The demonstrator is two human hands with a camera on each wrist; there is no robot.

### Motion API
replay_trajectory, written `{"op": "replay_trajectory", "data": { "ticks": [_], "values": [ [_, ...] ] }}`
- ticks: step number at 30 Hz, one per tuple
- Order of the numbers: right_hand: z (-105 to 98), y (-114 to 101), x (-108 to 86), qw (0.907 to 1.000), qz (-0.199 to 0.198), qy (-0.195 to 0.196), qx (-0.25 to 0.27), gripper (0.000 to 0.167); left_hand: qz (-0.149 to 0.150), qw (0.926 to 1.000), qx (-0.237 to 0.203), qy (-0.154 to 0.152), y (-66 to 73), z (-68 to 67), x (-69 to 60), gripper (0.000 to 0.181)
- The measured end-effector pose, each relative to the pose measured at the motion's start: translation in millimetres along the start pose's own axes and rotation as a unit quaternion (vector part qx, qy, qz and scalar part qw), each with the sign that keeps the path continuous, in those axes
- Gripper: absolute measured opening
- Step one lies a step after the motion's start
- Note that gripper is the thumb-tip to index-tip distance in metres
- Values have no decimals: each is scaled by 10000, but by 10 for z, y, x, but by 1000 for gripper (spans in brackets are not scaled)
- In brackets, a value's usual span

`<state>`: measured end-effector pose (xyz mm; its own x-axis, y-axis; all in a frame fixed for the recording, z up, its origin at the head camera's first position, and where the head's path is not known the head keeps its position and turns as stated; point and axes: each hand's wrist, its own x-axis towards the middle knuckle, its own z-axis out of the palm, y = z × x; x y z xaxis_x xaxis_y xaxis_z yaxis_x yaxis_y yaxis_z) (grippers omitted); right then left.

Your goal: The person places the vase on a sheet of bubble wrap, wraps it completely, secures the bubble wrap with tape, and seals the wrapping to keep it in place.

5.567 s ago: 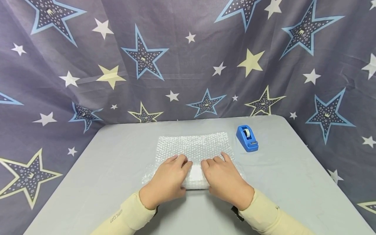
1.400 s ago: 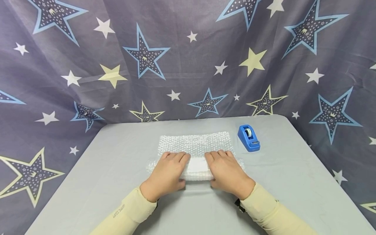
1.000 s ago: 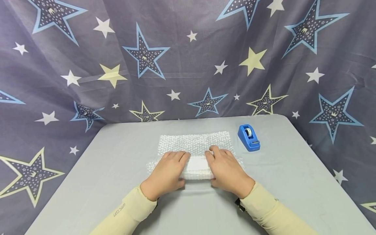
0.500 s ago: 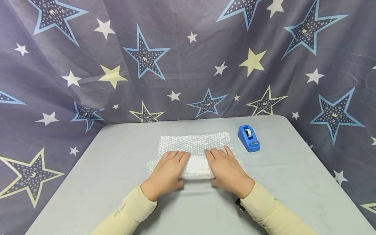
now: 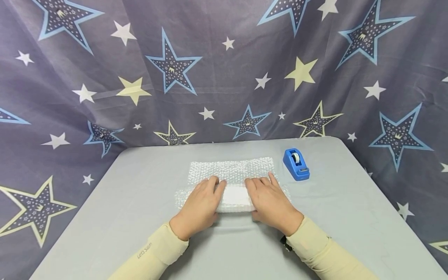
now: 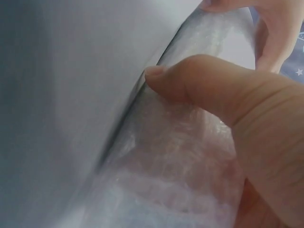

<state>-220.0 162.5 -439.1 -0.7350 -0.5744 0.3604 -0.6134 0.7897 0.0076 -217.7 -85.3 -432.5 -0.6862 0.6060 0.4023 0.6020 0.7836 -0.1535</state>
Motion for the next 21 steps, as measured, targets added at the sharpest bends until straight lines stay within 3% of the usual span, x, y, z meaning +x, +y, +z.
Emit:
{"op": "replay_trajectory", "data": {
  "ticks": [6, 12, 21],
  "values": [
    [-10, -15, 11, 10000, 33, -54, 25, 99, 24, 9996, 215, -198, 5, -18, 6, 80],
    [0, -21, 6, 9999, 98, -84, 29, 98, 64, 9993, 298, -201, 8, -32, 2, 73],
    [8, -4, 19, 9997, -49, 236, -35, 95, 36, 9989, 441, -172, 4, -29, 7, 64]
  ]
}}
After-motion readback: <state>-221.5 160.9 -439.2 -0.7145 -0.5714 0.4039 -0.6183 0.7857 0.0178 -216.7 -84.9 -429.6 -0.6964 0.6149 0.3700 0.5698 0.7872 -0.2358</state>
